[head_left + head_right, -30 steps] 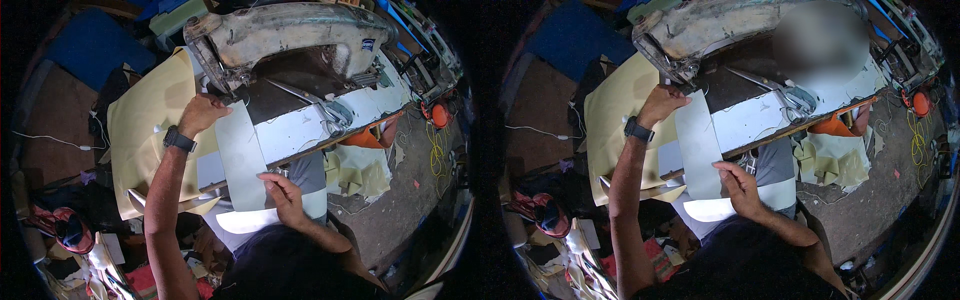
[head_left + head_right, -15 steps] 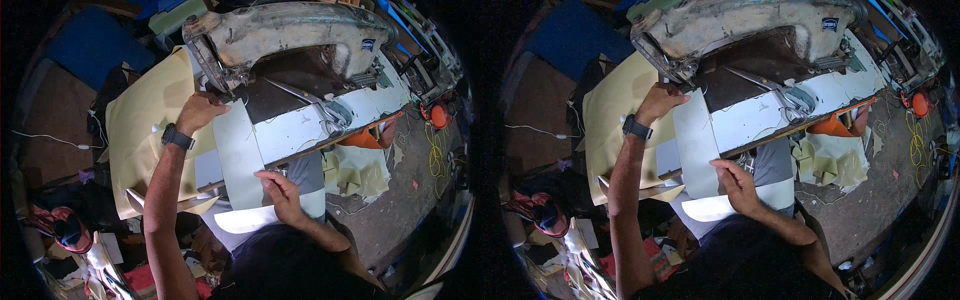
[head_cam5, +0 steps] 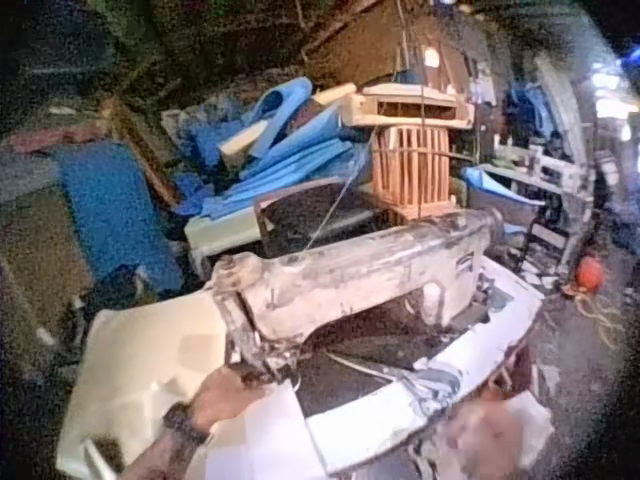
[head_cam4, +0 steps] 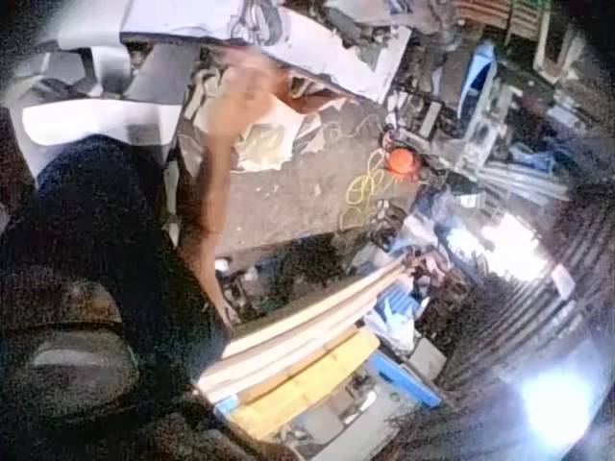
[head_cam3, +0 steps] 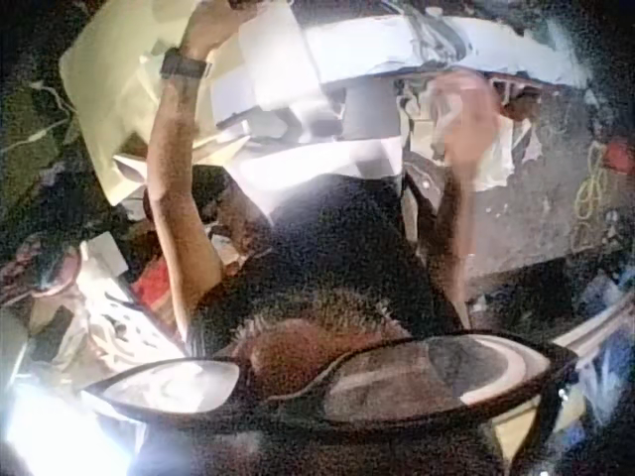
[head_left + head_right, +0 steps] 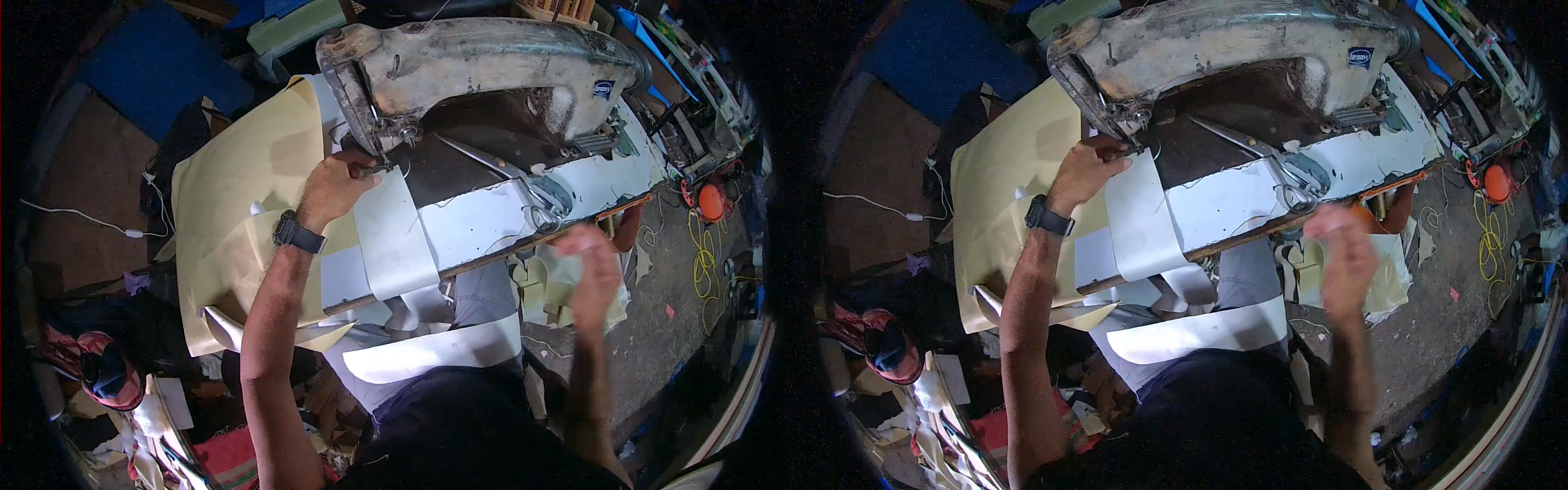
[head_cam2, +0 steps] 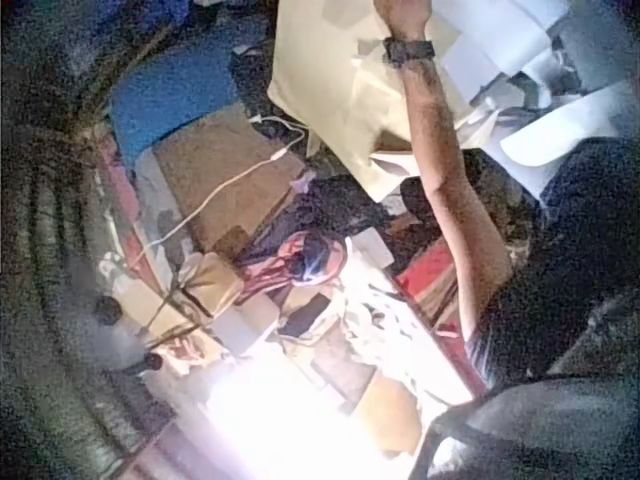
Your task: The recorder is sewing and fitting upholstery fabric onto a padded cushion using an industrial sewing machine.
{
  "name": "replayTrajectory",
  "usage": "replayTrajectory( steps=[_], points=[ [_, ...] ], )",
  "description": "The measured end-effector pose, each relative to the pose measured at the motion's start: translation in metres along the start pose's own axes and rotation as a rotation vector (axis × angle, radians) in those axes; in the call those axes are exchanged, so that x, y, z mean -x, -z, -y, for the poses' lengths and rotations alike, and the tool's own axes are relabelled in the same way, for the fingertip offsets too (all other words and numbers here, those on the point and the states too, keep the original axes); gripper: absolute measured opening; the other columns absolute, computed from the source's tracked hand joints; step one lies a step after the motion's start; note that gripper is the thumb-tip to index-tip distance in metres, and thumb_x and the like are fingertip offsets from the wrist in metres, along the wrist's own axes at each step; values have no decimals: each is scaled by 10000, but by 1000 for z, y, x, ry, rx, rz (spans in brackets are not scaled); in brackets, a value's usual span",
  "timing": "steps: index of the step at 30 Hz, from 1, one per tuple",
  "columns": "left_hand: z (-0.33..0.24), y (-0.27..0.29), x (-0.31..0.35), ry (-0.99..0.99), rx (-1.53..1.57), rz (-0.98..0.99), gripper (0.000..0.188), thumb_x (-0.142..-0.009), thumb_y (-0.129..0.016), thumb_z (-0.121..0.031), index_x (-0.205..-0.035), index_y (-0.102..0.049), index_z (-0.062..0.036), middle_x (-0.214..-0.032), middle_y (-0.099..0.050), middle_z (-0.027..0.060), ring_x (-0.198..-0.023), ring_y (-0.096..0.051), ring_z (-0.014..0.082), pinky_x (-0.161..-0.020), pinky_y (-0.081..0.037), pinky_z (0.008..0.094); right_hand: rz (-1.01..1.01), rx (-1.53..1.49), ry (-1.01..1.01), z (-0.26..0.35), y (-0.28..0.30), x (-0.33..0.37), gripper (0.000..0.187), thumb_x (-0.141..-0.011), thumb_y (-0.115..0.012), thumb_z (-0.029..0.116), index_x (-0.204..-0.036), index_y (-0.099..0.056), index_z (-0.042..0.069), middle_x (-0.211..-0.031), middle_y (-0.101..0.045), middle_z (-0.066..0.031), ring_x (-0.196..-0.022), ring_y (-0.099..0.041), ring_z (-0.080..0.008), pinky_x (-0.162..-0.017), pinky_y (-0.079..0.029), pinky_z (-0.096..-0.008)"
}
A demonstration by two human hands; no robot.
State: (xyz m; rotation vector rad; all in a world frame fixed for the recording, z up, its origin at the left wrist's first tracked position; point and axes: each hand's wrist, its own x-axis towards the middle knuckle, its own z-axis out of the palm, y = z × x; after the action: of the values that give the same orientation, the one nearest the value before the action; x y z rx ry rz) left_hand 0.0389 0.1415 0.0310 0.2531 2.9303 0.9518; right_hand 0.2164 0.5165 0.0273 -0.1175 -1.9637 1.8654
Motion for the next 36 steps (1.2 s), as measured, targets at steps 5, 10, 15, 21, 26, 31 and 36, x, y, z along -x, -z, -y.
replayTrajectory(
  steps=[5,10,15,21,26,31,36],
  points=[
    [-25,-8,2,-63,-25,-99,315,-842,-805,-283,-1046,-769,-45,-896,-745,105,-805,-665,176,-746,-526,332,-63,202,301,37,68,-102,288,-1050,-564,183,-1185,-686,-41,-992,-712,-80,-878,-659,-143,-804,-520,-277],
    [-32,-14,8,-101,-163,-144,153,-826,-766,-221,-889,-772,-81,-960,-746,122,-905,-695,311,-811,-525,442,-18,175,491,51,77,-196,353,-1051,-587,275,-1225,-692,-14,-1054,-716,-69,-909,-667,-141,-824,-518,-280],
    [-30,-22,21,-254,-277,-292,123,-848,-743,-175,-871,-730,-55,-967,-697,132,-933,-649,364,-857,-479,483,134,289,575,56,76,-311,410,-1059,-563,379,-1248,-704,44,-1098,-719,-78,-908,-668,-140,-819,-518,-299],
    [-51,-40,60,-266,-278,-309,81,-880,-718,-111,-892,-689,-36,-985,-687,123,-911,-657,338,-824,-504,442,148,1887,772,45,106,-435,523,-1070,-514,434,-1443,-504,68,-1183,-707,-171,-1014,-705,-283,-860,-552,-440],
    [-54,-44,59,-372,-275,-358,68,-892,-695,-83,-913,-669,-23,-999,-682,122,-910,-652,339,-829,-513,438,301,979,361,13,116,-480,521,-1068,-520,432,-1445,-522,72,-1089,-717,-172,-900,-696,-253,-811,-561,-456],
    [-54,-43,59,-398,-226,-334,62,-885,-681,-66,-931,-655,-34,-962,-661,132,-917,-649,346,-797,-526,447,249,1288,477,12,117,-465,607,-1023,-536,560,-1316,-655,42,-1005,-728,-176,-869,-699,-242,-835,-555,-419],
    [-45,-38,44,-260,-163,-405,110,-892,-682,-80,-972,-638,-20,-929,-679,167,-868,-659,381,-756,-527,470,141,817,272,9,119,-470,676,-1004,-520,614,-1209,-713,-1,-1010,-746,-170,-905,-711,-268,-853,-545,-416]
  ],
)
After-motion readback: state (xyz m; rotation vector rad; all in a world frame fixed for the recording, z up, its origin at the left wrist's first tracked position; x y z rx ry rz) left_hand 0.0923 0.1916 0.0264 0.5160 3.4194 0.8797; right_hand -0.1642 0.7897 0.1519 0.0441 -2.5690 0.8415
